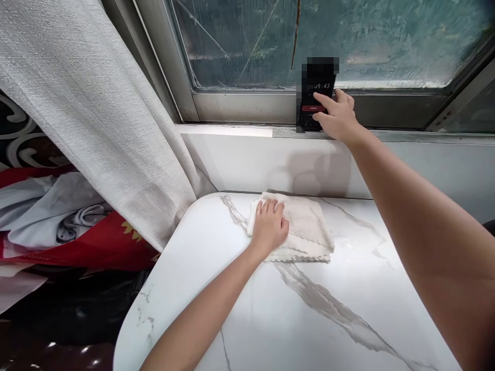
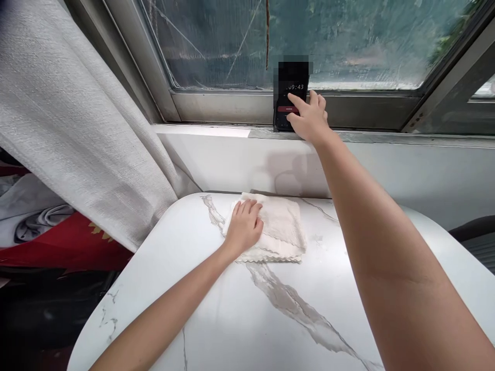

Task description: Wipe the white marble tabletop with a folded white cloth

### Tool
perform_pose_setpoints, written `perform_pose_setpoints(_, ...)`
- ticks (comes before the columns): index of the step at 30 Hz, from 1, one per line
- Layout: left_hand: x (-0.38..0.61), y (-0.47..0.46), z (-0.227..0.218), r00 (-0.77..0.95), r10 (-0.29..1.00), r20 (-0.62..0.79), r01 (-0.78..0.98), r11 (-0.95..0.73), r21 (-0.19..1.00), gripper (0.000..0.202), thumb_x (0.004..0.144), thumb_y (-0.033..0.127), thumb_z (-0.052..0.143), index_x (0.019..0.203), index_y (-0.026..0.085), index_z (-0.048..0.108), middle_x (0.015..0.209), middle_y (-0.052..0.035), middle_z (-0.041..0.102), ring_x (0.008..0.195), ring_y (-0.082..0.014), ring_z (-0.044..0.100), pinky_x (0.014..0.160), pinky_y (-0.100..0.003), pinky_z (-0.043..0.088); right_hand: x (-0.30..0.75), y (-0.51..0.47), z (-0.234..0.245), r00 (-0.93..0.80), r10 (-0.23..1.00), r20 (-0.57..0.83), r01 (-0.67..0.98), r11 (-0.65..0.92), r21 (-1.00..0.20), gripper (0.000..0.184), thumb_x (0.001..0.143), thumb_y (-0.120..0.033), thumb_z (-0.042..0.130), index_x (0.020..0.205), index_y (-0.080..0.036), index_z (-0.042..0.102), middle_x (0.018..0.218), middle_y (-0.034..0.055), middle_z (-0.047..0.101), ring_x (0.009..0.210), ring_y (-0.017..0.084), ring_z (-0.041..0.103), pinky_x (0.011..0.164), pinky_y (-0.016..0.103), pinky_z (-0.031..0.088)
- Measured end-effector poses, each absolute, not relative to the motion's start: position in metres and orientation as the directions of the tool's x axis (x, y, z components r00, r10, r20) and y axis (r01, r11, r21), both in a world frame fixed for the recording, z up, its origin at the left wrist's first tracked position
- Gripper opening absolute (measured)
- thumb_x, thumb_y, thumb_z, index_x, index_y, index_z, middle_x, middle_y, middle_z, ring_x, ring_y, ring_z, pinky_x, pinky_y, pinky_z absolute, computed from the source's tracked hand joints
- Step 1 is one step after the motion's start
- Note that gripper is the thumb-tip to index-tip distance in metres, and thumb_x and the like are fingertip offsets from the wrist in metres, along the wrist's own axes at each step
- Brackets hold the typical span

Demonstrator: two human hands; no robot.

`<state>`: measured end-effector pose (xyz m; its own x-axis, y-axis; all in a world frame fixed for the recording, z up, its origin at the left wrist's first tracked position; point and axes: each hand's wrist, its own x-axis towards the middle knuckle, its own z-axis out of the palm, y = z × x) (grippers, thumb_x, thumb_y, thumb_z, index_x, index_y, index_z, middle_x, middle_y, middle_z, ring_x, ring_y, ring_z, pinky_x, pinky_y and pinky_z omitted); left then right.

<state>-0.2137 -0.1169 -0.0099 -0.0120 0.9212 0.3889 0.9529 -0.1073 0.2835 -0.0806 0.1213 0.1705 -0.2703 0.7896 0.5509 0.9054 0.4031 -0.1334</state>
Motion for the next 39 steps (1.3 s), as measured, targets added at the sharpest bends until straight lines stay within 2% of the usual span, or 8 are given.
perform_pose_setpoints(4, -0.214, -0.117, -0.010, -0.012, 0.920, 0.392, 0.952, -0.110, 0.287, 0.037, 0.089, 0.015, 0.043, 0.124, 0.016, 0.058, 0.136, -0.0116, 0.060, 0.136, -0.0268, 0.048, 0.121, -0.049, 0.030, -0.084, 0.103, 0.174, -0.269, 0.799, 0.538, 0.910, 0.394, -0.129, 0.060, 0.099, -0.034, 0.024, 0.132, 0.002, 0.057, 0.157, 0.0287, 0.024, 0.143, 0.034, 0.027, 0.093, 0.055, 0.038)
perform_pose_setpoints(8, -0.214, -0.117, -0.010, -0.010, 0.921, 0.389, 0.954, -0.108, 0.280, 0.037, 0.090, 0.014, 0.043, 0.124, 0.016, 0.058, 0.136, -0.0111, 0.060, 0.136, -0.0265, 0.048, 0.121, -0.048, 0.029, -0.091, 0.067, 0.163, -0.282, 0.746, 0.603, 0.864, 0.471, -0.179, 0.054, 0.098, -0.026, 0.041, 0.149, -0.007, 0.043, 0.162, 0.0224, 0.022, 0.148, 0.033, 0.019, 0.108, 0.052, 0.032)
perform_pose_setpoints(11, -0.214, -0.118, -0.011, -0.003, 0.920, 0.393, 0.958, -0.110, 0.263, 0.036, 0.091, 0.015, 0.042, 0.123, 0.015, 0.058, 0.135, -0.0121, 0.060, 0.135, -0.0270, 0.049, 0.120, -0.049, 0.029, -0.093, 0.020, 0.125, -0.463, 0.624, 0.630, 0.762, 0.643, -0.077, 0.048, 0.097, -0.022, 0.042, 0.143, -0.016, 0.050, 0.157, 0.0147, 0.036, 0.146, 0.031, 0.028, 0.111, 0.052, 0.034)
perform_pose_setpoints(14, -0.213, -0.119, -0.012, 0.012, 0.906, 0.422, 0.963, -0.125, 0.240, 0.035, 0.092, 0.016, 0.043, 0.122, 0.016, 0.059, 0.133, -0.0130, 0.062, 0.132, -0.0280, 0.051, 0.117, -0.049, 0.033, -0.087, -0.029, 0.066, -0.717, 0.530, 0.452, 0.546, 0.831, -0.109, 0.043, 0.094, -0.022, 0.043, 0.133, -0.018, 0.059, 0.142, 0.0122, 0.056, 0.130, 0.027, 0.051, 0.105, 0.044, 0.045)
perform_pose_setpoints(18, -0.211, -0.122, -0.012, 0.029, 0.904, 0.427, 0.970, -0.127, 0.205, 0.037, 0.092, 0.018, 0.046, 0.126, 0.013, 0.060, 0.136, -0.0153, 0.061, 0.128, -0.0295, 0.054, 0.112, -0.046, 0.039, -0.076, -0.067, 0.004, -0.658, 0.688, 0.306, 0.676, 0.718, -0.163, 0.048, 0.095, -0.020, 0.036, 0.136, -0.008, 0.058, 0.143, 0.0161, 0.057, 0.134, 0.027, 0.049, 0.114, 0.044, 0.036)
perform_pose_setpoints(22, -0.210, -0.136, -0.011, 0.029, 0.915, 0.403, 0.980, -0.106, 0.170, 0.039, 0.093, 0.018, 0.045, 0.129, 0.011, 0.060, 0.138, -0.0164, 0.061, 0.129, -0.0302, 0.054, 0.113, -0.047, 0.038, -0.076, -0.086, -0.008, -0.599, 0.754, 0.269, 0.748, 0.647, -0.146, 0.051, 0.099, -0.021, 0.031, 0.143, -0.011, 0.053, 0.153, 0.0112, 0.046, 0.144, 0.025, 0.039, 0.121, 0.042, 0.025)
perform_pose_setpoints(32, -0.215, -0.256, 0.006, 0.190, 0.941, 0.280, 0.982, -0.181, -0.055, 0.043, 0.094, 0.022, 0.044, 0.127, 0.000, 0.061, 0.130, -0.0239, 0.065, 0.119, -0.0346, 0.063, 0.103, -0.046, 0.048, -0.074, -0.199, -0.010, -0.700, 0.674, 0.236, 0.675, 0.732, -0.088, 0.052, 0.102, -0.026, 0.031, 0.149, -0.009, 0.046, 0.157, 0.0128, 0.040, 0.146, 0.028, 0.035, 0.121, 0.046, 0.024)
perform_pose_setpoints(39, -0.221, -0.335, -0.002, 0.268, 0.880, 0.391, 0.961, -0.217, -0.170, 0.045, 0.096, 0.022, 0.038, 0.126, 0.000, 0.063, 0.130, -0.0247, 0.065, 0.121, -0.0352, 0.063, 0.105, -0.047, 0.049, -0.069, -0.274, -0.013, -0.737, 0.616, 0.277, 0.603, 0.785, -0.143, 0.054, 0.104, -0.029, 0.026, 0.152, -0.011, 0.042, 0.160, 0.0129, 0.034, 0.150, 0.026, 0.026, 0.123, 0.047, 0.022)
